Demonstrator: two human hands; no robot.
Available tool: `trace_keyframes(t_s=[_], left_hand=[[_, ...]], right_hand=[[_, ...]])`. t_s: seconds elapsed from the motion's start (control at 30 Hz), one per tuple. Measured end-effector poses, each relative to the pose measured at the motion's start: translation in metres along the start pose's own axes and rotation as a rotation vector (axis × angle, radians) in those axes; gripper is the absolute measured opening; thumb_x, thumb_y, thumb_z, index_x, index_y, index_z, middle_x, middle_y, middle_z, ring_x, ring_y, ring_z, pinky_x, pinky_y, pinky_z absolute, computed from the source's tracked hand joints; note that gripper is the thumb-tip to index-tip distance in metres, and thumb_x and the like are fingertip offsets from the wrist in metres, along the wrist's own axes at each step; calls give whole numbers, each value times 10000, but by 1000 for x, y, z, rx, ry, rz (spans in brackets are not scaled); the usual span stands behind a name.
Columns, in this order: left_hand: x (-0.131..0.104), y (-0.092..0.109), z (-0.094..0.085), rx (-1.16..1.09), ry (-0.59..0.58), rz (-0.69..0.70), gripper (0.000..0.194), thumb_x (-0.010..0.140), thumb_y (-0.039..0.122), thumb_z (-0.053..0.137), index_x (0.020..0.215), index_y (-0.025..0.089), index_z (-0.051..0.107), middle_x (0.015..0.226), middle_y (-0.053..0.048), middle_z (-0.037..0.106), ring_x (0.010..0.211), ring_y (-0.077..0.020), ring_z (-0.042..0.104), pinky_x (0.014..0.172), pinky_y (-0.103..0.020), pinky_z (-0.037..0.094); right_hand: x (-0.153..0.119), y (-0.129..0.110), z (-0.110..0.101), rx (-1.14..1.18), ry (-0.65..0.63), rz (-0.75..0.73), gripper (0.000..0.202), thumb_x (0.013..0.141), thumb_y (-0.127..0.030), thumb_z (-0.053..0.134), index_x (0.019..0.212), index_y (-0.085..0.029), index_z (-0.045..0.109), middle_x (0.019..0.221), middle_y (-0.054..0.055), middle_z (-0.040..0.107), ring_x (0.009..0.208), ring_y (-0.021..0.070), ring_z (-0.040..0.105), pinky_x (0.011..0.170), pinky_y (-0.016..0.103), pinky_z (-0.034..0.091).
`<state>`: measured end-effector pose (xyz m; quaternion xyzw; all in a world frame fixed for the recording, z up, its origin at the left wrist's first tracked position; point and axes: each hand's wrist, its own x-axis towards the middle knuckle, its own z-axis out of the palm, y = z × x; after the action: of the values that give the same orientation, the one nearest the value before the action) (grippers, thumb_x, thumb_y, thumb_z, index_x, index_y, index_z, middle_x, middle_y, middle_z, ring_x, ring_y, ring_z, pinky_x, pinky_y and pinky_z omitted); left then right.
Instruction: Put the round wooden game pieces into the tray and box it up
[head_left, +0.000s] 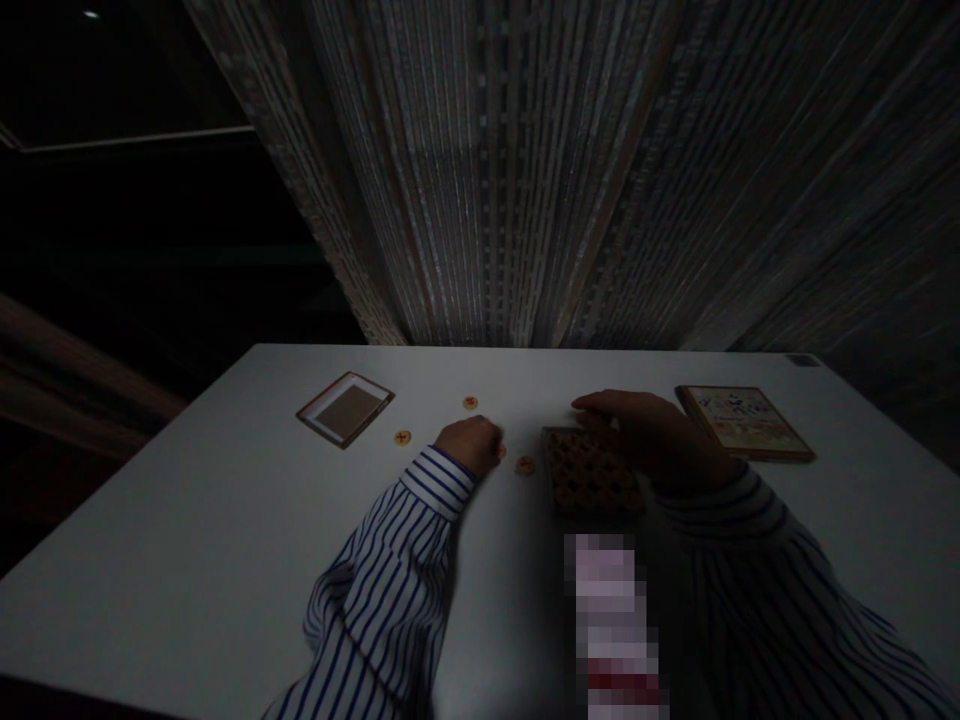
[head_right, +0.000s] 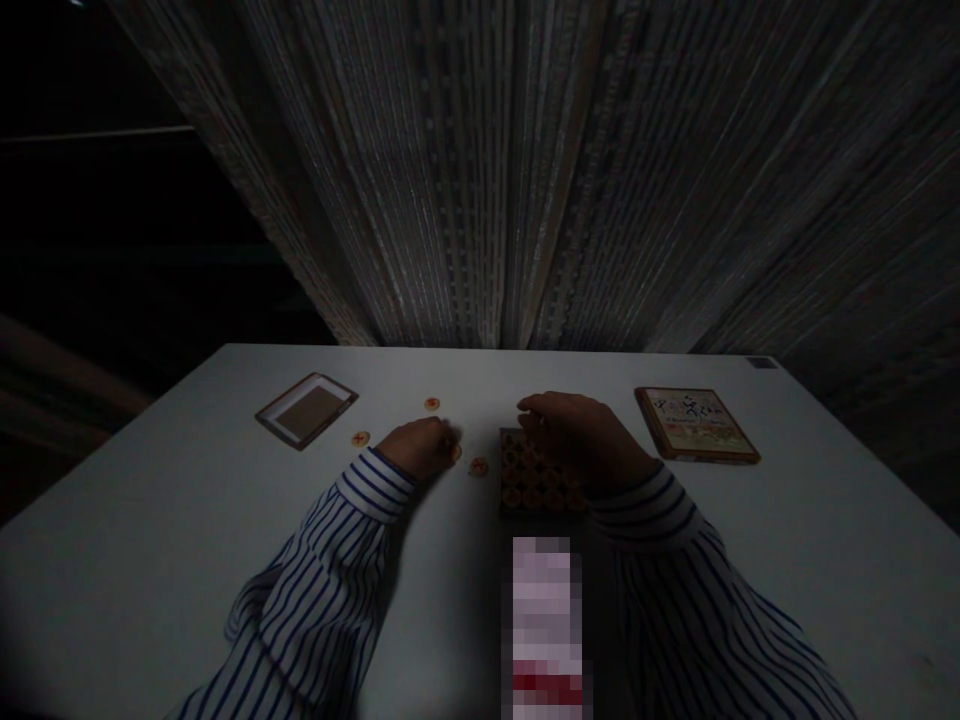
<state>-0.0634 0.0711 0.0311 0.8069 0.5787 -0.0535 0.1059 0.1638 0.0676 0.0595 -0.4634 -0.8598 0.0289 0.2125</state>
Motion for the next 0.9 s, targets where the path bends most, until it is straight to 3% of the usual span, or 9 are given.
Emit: trace_keyframes(t_s=[0.3,0.73,0.9], left_hand=[[0,0,-1,-7,26,20,197,751,262,504,820,206,679,876,-102,659,822,-240,625,669,-304,467],[-3,8,-14,-172,230,91,248,799,315,492,956,230,664,877,-67,686,823,-205,620,766,-283,443],[-3,13,-15,-247,320,154,242,798,312,514,982,228,647,818,-51,690,771,-206,624,723,-294,451]], right_hand=[[1,-2,-5,-37,6,5,210,806,-245,493,940,-203,649,844,51,710,719,169,650,621,265,481],[-1,-4,-15,-85,-7,62,223,810,-266,486,944,-228,660,906,30,713,804,184,653,667,283,486],[-1,-3,-19,-104,-31,70,237,817,-290,475,951,-225,660,907,27,712,805,185,651,651,276,471]])
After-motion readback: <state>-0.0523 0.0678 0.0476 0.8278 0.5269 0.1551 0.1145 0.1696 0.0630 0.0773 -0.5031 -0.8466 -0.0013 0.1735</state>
